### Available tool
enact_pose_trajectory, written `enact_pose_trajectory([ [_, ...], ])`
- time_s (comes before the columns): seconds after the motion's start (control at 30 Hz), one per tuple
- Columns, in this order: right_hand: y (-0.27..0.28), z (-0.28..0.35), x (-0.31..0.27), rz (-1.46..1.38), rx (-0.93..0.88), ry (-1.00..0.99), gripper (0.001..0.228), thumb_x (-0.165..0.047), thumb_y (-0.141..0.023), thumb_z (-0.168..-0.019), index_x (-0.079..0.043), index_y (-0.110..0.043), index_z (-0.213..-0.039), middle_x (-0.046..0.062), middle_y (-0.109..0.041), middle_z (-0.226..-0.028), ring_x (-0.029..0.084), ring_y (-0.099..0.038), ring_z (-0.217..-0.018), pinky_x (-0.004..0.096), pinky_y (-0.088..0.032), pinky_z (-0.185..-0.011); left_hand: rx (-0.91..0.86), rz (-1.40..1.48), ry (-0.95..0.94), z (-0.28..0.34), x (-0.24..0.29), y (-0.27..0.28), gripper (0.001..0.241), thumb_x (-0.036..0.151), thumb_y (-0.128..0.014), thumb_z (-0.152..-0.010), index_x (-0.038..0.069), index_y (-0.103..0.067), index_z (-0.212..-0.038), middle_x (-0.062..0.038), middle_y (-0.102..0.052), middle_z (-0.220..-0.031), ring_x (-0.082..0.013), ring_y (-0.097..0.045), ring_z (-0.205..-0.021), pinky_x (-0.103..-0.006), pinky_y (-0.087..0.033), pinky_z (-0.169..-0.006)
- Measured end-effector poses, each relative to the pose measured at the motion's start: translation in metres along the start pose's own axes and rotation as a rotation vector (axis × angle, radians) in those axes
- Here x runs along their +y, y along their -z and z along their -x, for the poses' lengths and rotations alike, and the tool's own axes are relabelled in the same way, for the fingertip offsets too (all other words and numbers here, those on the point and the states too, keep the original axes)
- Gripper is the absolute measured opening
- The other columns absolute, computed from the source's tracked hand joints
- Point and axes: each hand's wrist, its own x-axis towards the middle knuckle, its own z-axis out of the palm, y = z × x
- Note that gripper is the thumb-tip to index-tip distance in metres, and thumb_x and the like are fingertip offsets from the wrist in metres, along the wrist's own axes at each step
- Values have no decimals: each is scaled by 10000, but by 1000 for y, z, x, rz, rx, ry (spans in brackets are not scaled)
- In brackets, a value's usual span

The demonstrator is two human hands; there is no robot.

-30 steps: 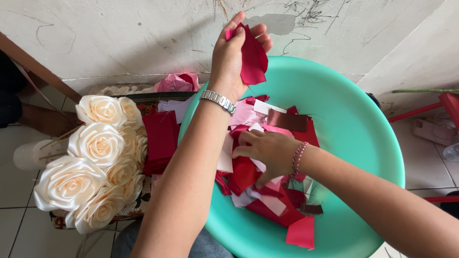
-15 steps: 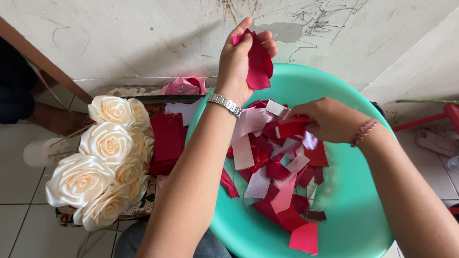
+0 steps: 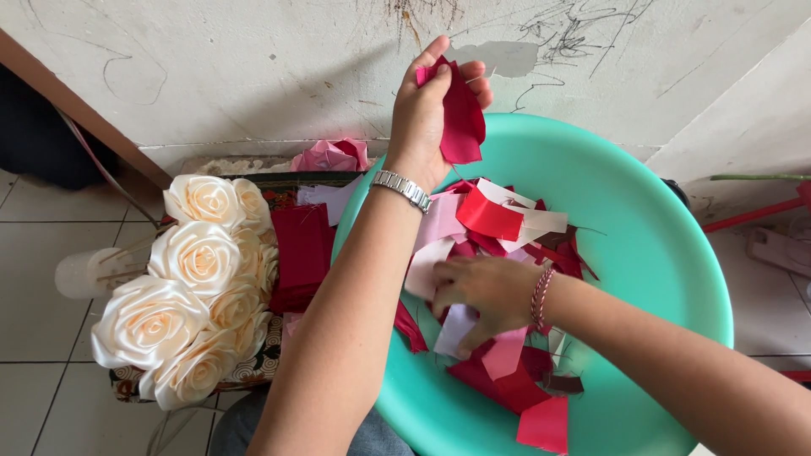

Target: The person sorts through a variety of pink and red ribbon strips in a green plastic basin, picking out specific pieces and stacking them on a table next to a bunch of artificial cream roses.

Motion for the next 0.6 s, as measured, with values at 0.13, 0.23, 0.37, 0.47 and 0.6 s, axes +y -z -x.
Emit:
enact_pose_trajectory([
  [0.13,25,9,6,2,70,-61,658,-631,-878,-581,-248,-744,-1099,22,-595,-1185,269,-611,-978,427,-526,-836,4,-31,2,3,4,-3,434,28,-432,-1026,47,-408,-1459,-263,-685,-953,-300,-651,-733,-410,-587,-648],
  [0.23,37,13,8,2,-35,-309,632,-739,-793,-619,-187,-727,-919,-46,-594,-1196,196,-629,-1000,391,-546,-747,12,-28,4,0,4,-3,447,19,-449,-1019,44,-412,-1464,-258,-694,-940,-305,-654,-702,-412,-589,-630],
  [0.37,14,8,36,197,82,-260,449,-586,-656,-892,-163,-722,-757,0,-610,-1119,257,-640,-874,434,-529,-710,0,-12,-4,-2,1,-1,443,31,-447,-1022,48,-406,-1462,-269,-686,-943,-303,-650,-712,-415,-593,-638],
  [0.47,22,7,20,219,54,-217,559,-565,-869,-683,-279,-643,-1106,15,-516,-1289,268,-578,-1052,468,-541,-791,2,-26,-3,-1,3,-2,440,34,-447,-1023,48,-415,-1462,-267,-690,-945,-303,-658,-710,-415,-598,-639],
  [0.6,28,9,2,213,-88,-238,1193,-670,-970,-492,-396,-419,-1514,34,-403,-1295,250,-516,-1128,460,-560,-796,-4,-35,-5,1,5,-4,449,38,-448,-1024,45,-407,-1471,-268,-693,-960,-300,-659,-723,-416,-602,-651],
])
